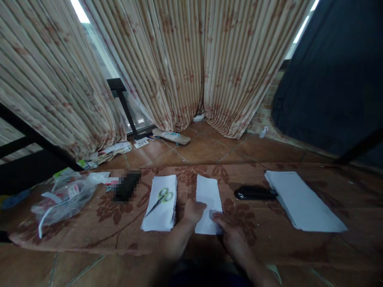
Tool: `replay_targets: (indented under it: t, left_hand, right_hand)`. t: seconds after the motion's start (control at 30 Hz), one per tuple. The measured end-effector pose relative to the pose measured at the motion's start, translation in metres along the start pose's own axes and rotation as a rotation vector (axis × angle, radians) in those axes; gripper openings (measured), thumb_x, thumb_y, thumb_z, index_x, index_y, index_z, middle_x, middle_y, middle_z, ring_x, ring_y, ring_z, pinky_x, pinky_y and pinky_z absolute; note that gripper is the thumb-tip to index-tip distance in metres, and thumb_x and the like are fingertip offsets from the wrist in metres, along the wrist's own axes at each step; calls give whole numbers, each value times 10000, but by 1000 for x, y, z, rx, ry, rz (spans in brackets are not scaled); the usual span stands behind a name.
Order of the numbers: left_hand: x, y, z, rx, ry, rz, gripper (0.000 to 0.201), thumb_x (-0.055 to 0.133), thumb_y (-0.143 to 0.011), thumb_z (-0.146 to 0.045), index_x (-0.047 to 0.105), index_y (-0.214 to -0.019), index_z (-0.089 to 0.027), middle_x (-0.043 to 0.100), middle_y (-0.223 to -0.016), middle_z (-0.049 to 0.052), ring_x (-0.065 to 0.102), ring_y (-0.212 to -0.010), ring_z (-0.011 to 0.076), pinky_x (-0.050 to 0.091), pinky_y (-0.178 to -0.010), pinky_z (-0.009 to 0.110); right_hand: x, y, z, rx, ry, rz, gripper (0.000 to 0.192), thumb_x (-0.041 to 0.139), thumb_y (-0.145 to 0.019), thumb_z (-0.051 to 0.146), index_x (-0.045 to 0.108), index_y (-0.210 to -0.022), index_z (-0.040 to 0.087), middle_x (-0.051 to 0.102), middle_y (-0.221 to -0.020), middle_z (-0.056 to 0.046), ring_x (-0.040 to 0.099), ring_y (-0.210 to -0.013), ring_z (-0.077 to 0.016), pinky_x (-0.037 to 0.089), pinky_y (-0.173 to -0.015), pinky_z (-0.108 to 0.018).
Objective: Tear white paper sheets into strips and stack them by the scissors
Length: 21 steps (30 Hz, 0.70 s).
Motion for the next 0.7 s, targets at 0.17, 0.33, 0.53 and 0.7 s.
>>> replay_targets:
  t: [0.17,0.33,0.53,0.7]
  left_hand:
    - [-4,22,-3,78,275,68,346,623,-748,-290,675,-1016,-77,713,-910,112,668,-747,224,525,-664,301]
    - [-4,44,-15,100,617,193,487,753,-675,-373,668,-1047,-71,713,-876,127,659,-743,240,526,-697,335]
    - [1,52,-23,112,597,234,479,745,-696,-390,667,-1041,-68,714,-872,121,653,-691,217,521,-661,321]
    - [6,47,-18,98,559,179,486,756,-670,-362,670,-1061,-86,716,-925,115,666,-776,236,533,-706,327]
  right_hand:
    - [-40,-8,-15,331,-326,-316,362,454,-845,263,607,-1168,209,649,-1203,-79,594,-1123,-212,424,-1023,-423]
    - [-31,-24,-3,471,-482,-262,517,478,-840,565,599,-1186,202,644,-1208,-98,591,-1114,-239,458,-962,-369]
    - [-10,-21,-8,542,-332,-200,639,363,-833,693,686,-1002,168,717,-1007,-120,651,-956,-272,492,-875,-366]
    - [-11,-17,-17,544,-250,-225,650,343,-850,681,670,-1043,154,697,-1073,-135,631,-1029,-268,478,-908,-357]
Point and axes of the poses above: each hand's wrist, its own y-axis away from the middle knuckle, its own x-axis out of the palm, z = x × y, the point moved 8 cm from there along -y, towards the middle knuckle
